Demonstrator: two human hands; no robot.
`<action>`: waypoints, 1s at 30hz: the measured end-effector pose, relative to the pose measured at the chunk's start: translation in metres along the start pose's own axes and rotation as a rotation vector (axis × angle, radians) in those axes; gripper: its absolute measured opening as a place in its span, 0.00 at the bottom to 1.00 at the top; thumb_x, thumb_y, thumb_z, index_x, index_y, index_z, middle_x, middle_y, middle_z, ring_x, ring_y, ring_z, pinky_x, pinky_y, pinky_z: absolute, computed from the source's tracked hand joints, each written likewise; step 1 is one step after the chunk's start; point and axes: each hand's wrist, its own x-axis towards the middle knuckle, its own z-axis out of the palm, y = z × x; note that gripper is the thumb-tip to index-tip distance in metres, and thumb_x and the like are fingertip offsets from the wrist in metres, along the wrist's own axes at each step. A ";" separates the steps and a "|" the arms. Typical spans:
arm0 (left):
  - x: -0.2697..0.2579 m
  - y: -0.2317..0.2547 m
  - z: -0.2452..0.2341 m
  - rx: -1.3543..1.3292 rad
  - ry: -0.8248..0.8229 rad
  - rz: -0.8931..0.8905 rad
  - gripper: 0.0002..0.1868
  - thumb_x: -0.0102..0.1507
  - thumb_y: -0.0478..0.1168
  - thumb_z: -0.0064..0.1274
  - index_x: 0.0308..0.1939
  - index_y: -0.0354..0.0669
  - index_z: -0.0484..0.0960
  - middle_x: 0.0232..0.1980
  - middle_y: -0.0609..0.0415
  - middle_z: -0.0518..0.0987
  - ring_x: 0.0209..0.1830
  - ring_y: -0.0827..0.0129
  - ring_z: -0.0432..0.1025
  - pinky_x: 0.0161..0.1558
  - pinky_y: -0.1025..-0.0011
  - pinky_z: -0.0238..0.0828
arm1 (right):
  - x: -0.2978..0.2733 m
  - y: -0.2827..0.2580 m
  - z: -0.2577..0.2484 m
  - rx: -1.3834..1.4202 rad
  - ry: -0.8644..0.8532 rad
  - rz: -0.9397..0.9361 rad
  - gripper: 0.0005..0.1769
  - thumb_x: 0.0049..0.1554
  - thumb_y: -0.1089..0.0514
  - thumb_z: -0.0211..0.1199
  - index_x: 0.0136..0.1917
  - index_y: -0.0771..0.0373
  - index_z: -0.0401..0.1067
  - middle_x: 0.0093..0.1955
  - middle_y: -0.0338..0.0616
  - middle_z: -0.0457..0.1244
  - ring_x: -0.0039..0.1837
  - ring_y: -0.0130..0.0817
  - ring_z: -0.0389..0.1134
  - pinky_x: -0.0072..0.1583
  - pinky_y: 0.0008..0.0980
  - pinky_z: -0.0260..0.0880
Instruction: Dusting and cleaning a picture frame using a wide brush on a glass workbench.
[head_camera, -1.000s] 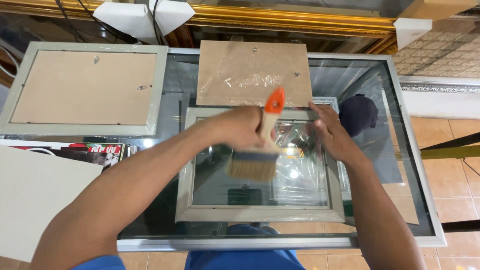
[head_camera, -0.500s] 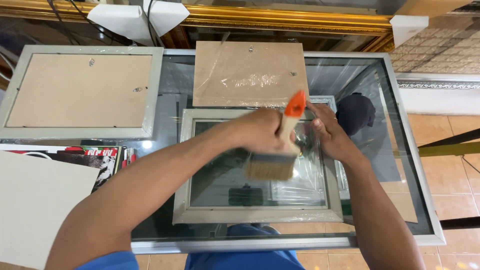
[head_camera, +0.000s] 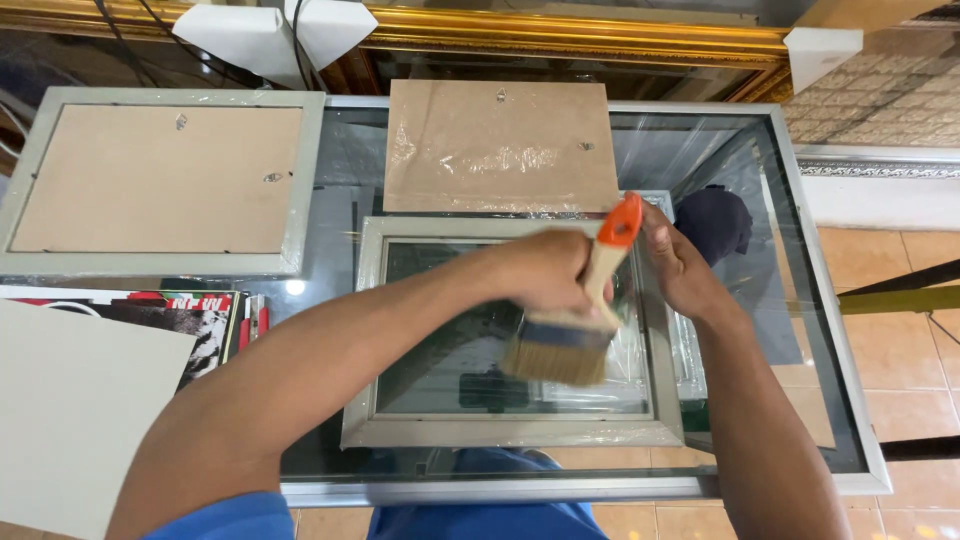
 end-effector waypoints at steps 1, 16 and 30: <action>0.010 -0.006 -0.010 0.000 0.001 -0.002 0.31 0.57 0.45 0.63 0.59 0.28 0.79 0.56 0.30 0.81 0.60 0.37 0.75 0.62 0.43 0.71 | -0.001 -0.002 0.002 0.001 -0.001 -0.001 0.40 0.67 0.35 0.25 0.84 0.55 0.48 0.81 0.61 0.49 0.82 0.66 0.41 0.76 0.70 0.38; 0.046 0.024 0.005 0.048 0.066 0.098 0.21 0.58 0.46 0.60 0.45 0.31 0.84 0.47 0.32 0.84 0.53 0.38 0.79 0.53 0.46 0.77 | -0.004 0.000 -0.008 0.230 -0.052 0.059 0.46 0.63 0.27 0.31 0.87 0.46 0.31 0.84 0.55 0.46 0.84 0.47 0.40 0.78 0.57 0.39; -0.019 -0.045 -0.003 -0.018 1.022 0.292 0.30 0.63 0.58 0.60 0.60 0.42 0.75 0.52 0.37 0.83 0.54 0.41 0.78 0.56 0.44 0.74 | -0.029 -0.027 0.012 -0.224 0.532 -0.204 0.17 0.52 0.59 0.82 0.49 0.65 0.77 0.43 0.50 0.69 0.45 0.44 0.72 0.47 0.33 0.69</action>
